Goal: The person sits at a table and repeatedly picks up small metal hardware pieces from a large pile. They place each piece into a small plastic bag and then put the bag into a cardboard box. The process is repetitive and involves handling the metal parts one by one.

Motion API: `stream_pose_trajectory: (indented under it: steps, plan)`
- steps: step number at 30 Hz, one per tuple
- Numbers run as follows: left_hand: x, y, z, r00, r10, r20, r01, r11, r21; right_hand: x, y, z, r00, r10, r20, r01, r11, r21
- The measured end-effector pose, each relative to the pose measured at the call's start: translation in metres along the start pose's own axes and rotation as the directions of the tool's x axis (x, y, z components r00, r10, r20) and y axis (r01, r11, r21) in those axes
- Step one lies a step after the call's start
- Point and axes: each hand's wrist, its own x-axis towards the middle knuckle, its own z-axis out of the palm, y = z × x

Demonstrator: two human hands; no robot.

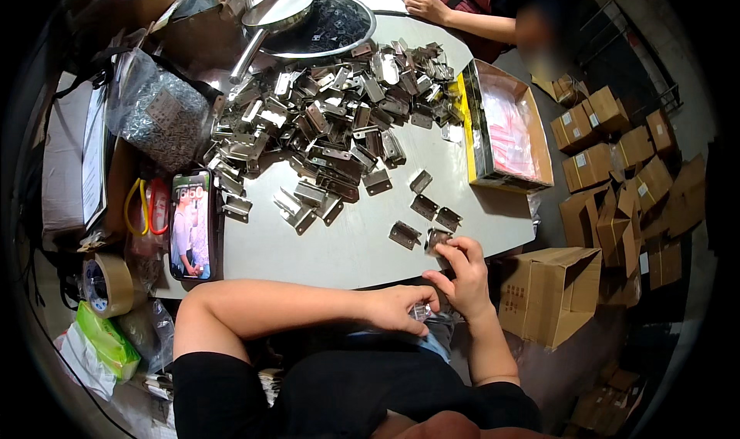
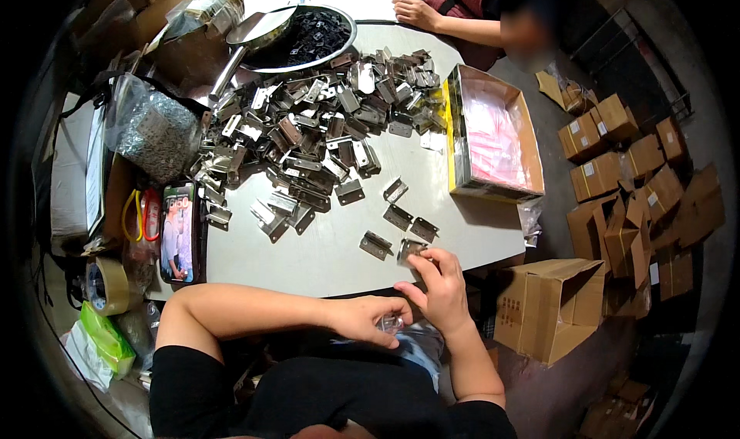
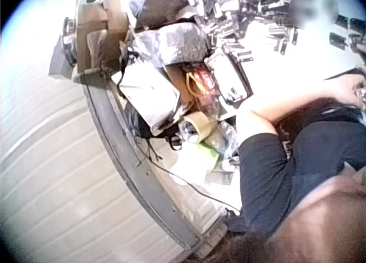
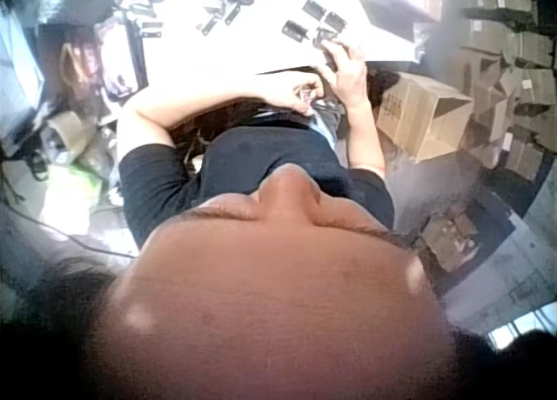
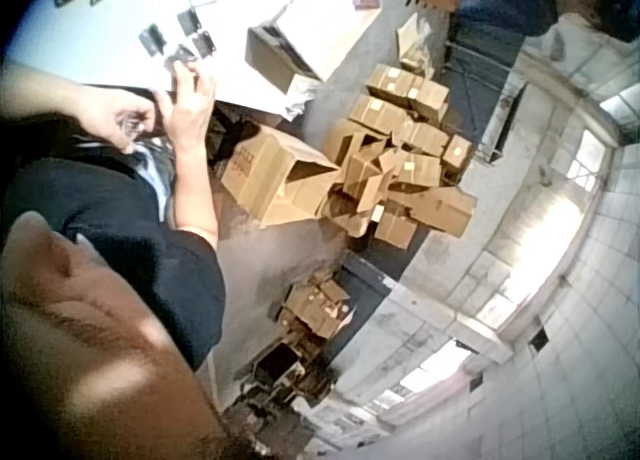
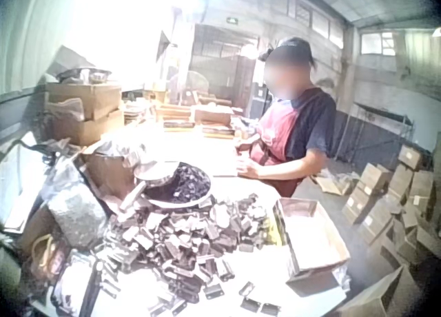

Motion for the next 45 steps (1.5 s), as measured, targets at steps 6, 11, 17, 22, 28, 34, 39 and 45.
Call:
stream_pose_trajectory:
  steps: [6, 11, 17, 22, 28, 34, 39, 45]
  plan:
    - [0.001, -0.004, 0.002, 1.000, 0.001, 0.000, -0.001, 1.000, -0.012, -0.017, 0.012, 0.001, 0.991, -0.128, -0.042, 0.130, 0.990, 0.052]
    - [0.004, -0.012, 0.004, 0.993, 0.031, -0.113, -0.039, 0.997, -0.072, -0.004, 0.003, -0.003, 0.989, -0.150, -0.014, 0.151, 0.987, 0.053]
    - [0.003, -0.007, 0.002, 0.994, -0.071, -0.084, 0.065, 0.995, -0.074, -0.008, 0.007, -0.003, 0.989, -0.149, 0.019, 0.148, 0.987, 0.059]
    - [0.003, -0.014, 0.004, 0.996, -0.015, -0.092, 0.012, 0.999, -0.032, -0.005, -0.001, -0.012, 0.988, -0.100, 0.116, 0.090, 0.992, 0.090]
    - [0.002, -0.006, 0.001, 0.996, 0.003, -0.094, 0.009, 0.992, 0.126, -0.006, -0.007, -0.027, 0.976, -0.020, 0.219, -0.008, 0.992, 0.126]
    - [-0.002, 0.004, 0.001, 0.999, 0.034, -0.026, -0.031, 0.995, 0.097, -0.002, -0.006, -0.039, 0.962, 0.075, 0.264, -0.154, 0.944, 0.292]
    - [0.000, -0.001, 0.000, 0.996, 0.067, -0.064, -0.062, 0.995, 0.075, -0.006, 0.009, -0.038, 0.977, 0.114, 0.183, -0.181, 0.892, 0.414]
    - [-0.002, 0.006, -0.003, 0.994, -0.032, -0.100, 0.039, 0.996, 0.074, 0.004, 0.000, -0.038, 0.962, 0.162, 0.218, -0.233, 0.905, 0.355]
